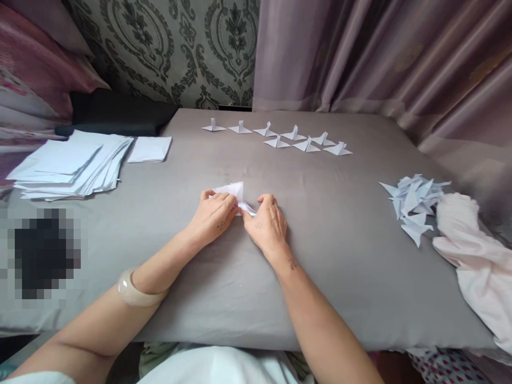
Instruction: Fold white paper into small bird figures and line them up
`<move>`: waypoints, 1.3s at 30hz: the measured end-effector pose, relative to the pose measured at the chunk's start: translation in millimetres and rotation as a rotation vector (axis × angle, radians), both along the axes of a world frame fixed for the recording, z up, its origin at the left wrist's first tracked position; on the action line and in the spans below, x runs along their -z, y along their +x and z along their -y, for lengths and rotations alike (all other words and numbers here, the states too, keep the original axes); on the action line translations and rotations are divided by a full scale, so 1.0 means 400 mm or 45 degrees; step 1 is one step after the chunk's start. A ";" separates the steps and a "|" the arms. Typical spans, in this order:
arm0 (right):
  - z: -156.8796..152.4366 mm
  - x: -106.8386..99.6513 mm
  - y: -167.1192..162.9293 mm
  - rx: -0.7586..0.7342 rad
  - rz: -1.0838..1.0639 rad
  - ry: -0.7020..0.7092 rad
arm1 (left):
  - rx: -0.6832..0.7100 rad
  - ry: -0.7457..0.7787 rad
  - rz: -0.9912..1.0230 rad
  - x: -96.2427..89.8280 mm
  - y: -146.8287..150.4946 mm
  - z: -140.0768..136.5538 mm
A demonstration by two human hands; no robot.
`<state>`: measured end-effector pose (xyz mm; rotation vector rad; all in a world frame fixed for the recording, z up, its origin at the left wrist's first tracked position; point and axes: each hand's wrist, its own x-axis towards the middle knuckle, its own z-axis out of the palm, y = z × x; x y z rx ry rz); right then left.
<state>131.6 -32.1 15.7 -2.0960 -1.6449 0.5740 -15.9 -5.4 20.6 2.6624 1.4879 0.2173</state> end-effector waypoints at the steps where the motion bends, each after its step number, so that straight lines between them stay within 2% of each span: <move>1: -0.002 -0.001 0.001 -0.003 -0.001 -0.011 | 0.002 -0.005 0.002 0.000 0.000 0.000; 8: -0.014 -0.002 0.023 -0.013 -0.097 -0.110 | -0.006 -0.049 0.007 -0.007 -0.001 0.000; 17: -0.018 0.027 0.076 -0.053 -0.313 -0.121 | 0.006 -0.074 0.006 -0.009 -0.004 -0.002; 20: -0.012 0.021 0.062 -0.041 -0.265 -0.072 | 0.008 -0.067 0.011 -0.008 -0.004 -0.002; 27: 0.006 -0.005 -0.011 -0.038 0.056 0.047 | 0.051 -0.041 0.003 -0.007 -0.011 -0.001; 30: 0.007 -0.005 -0.006 -0.044 0.057 0.021 | 0.077 -0.050 0.028 -0.005 -0.019 -0.002; 33: 0.008 0.000 0.018 -0.032 -0.058 0.017 | 0.057 -0.118 0.089 -0.007 -0.026 -0.005; 35: 0.011 -0.002 0.035 -0.057 -0.147 0.123 | 0.059 -0.149 0.150 -0.011 -0.027 -0.008; 37: 0.017 -0.010 0.046 -0.155 -0.162 0.346 | 0.104 -0.095 0.225 -0.014 -0.024 -0.010; 39: 0.024 -0.022 0.050 -0.293 -0.067 0.571 | 0.158 0.020 0.313 -0.010 -0.017 -0.011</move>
